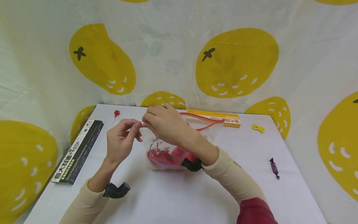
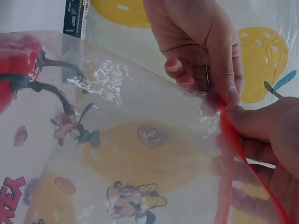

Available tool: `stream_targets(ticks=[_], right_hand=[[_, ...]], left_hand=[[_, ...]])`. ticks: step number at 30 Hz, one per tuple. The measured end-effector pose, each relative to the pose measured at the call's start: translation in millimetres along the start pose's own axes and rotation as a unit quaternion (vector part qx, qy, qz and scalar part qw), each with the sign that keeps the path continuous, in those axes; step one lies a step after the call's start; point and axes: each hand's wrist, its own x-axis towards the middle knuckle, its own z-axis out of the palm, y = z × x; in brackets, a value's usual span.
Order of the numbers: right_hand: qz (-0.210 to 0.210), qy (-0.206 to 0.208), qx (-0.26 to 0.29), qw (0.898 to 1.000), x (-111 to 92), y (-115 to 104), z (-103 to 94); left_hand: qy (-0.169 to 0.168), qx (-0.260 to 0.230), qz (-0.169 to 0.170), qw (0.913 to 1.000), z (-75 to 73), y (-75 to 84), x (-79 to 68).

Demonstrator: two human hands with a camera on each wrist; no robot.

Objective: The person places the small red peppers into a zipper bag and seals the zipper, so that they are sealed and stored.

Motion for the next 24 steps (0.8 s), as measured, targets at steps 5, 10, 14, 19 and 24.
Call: stream_targets(ticks=[5,10,14,19,24], right_hand=[[0.003,-0.020,-0.016,1.000,-3,4,-1.2],[0.037,-0.049,-0.004,0.998,-23,24,-11.9],[0.075,-0.048,-0.006,0.996,-53,52,-24.4],[0.115,-0.042,-0.037,0.992,-88,79,-38.2],[0.148,-0.042,-0.033,0.988,-113,94,-49.5]], left_hand=[[0.004,0.030,0.019,0.9993,1.6,-1.6,1.8],[0.034,0.031,-0.004,0.9989,-4.7,-7.7,3.1],[0.048,0.034,-0.032,0.9978,-13.9,-15.5,4.3],[0.040,0.052,-0.044,0.9969,-21.8,-23.9,6.5],[0.052,0.055,-0.043,0.9962,-22.2,-32.1,11.8]])
